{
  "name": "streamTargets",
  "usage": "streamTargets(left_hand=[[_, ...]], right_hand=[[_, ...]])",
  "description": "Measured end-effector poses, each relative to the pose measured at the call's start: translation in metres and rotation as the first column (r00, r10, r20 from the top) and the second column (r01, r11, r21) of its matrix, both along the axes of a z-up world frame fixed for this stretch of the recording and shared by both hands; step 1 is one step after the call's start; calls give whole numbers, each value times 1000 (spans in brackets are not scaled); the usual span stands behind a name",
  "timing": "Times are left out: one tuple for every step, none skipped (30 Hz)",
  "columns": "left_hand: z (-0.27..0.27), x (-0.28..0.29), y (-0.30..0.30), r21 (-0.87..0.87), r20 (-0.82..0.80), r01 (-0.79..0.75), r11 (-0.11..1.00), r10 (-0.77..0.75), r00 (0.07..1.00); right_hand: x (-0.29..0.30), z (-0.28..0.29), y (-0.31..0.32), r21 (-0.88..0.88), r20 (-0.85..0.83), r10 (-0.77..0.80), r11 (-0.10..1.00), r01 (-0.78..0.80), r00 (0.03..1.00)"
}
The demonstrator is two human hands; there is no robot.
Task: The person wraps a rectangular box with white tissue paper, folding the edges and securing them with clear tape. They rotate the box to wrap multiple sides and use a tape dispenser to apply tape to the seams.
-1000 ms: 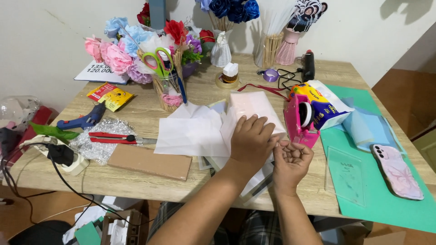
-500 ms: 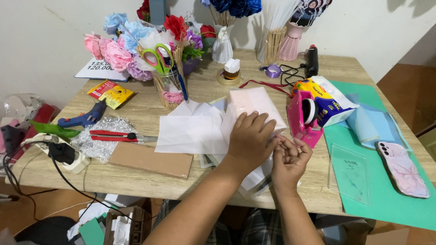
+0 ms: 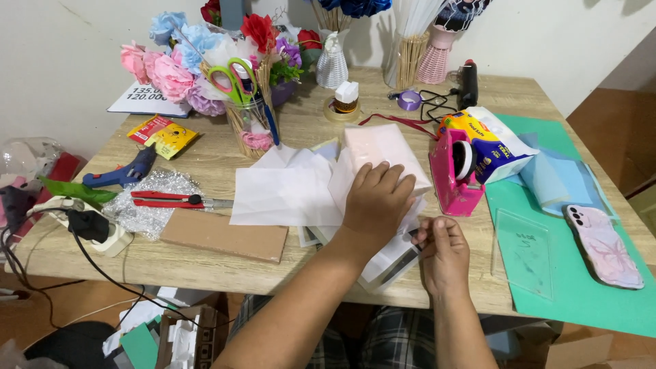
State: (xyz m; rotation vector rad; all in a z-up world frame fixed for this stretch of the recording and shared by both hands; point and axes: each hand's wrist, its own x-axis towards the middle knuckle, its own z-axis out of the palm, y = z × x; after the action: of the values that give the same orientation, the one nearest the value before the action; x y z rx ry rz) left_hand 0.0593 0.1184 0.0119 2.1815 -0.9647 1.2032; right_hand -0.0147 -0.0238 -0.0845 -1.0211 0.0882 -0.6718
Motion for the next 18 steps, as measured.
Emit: streamTargets(left_hand=[[0, -1, 0, 3, -3, 2, 1000, -2, 1000], [0, -1, 0, 5, -3, -1, 1000, 1, 1000], [0, -2, 0, 6, -3, -3, 1000, 3, 1000], [0, -2, 0, 9, -4, -2, 1000, 2, 1000], [1, -2, 1, 13, 5, -8, 1000, 8, 1000], [2, -1, 1, 16, 16, -15, 1000, 15, 1000], [1, -1, 0, 18, 17, -16, 1000, 15, 1000], [0, -1, 0, 18, 16, -16, 1000, 16, 1000], [0, 0, 0, 19, 16, -17, 1000, 16, 1000], [0, -1, 0, 21, 15, -17, 1000, 16, 1000], [1, -2, 1, 16, 25, -21, 1000, 21, 999], [1, -3, 0, 13, 34, -23, 1000, 23, 999], [-2, -1, -1, 15, 32, -21, 1000, 20, 999], [-5, 1, -3, 11, 42, -25, 1000, 24, 999], [-7, 4, -4, 7, 51, -29, 1000, 28, 998], [-8, 5, -4, 7, 51, -27, 1000, 27, 998], [-8, 5, -4, 5, 61, -21, 1000, 21, 998], [-9, 6, -4, 2, 72, -17, 1000, 17, 997]], right_hand=[[0, -2, 1, 3, -3, -2, 1000, 2, 1000], [1, -4, 2, -5, -38, 40, 999, -40, 998], [1, -5, 3, -12, -73, 80, 997, -81, 994], [-1, -2, 5, -9, -74, 79, 997, -80, 994], [-2, 0, 8, -1, -108, 99, 995, -99, 989], [-3, 4, 11, 7, -140, 120, 993, -120, 983], [0, 3, 10, 9, -139, 120, 993, -120, 983], [2, 1, 10, 7, -161, 120, 993, -121, 980], [4, 0, 9, 5, -183, 121, 993, -122, 976], [6, 5, 13, 6, -183, 121, 992, -122, 976], [8, 11, 17, -24, -234, 92, 995, -100, 968], [9, 16, 20, -54, -284, 58, 996, -77, 957], [13, 12, 19, -52, -286, 56, 996, -74, 957], [17, 9, 17, -73, -312, 31, 996, -57, 949], [21, 5, 15, -94, -338, 6, 995, -40, 941], [23, 5, 15, -94, -338, 5, 995, -38, 941], [24, 4, 15, -104, -347, -15, 994, -22, 938], [26, 4, 15, -113, -356, -34, 994, -7, 934]])
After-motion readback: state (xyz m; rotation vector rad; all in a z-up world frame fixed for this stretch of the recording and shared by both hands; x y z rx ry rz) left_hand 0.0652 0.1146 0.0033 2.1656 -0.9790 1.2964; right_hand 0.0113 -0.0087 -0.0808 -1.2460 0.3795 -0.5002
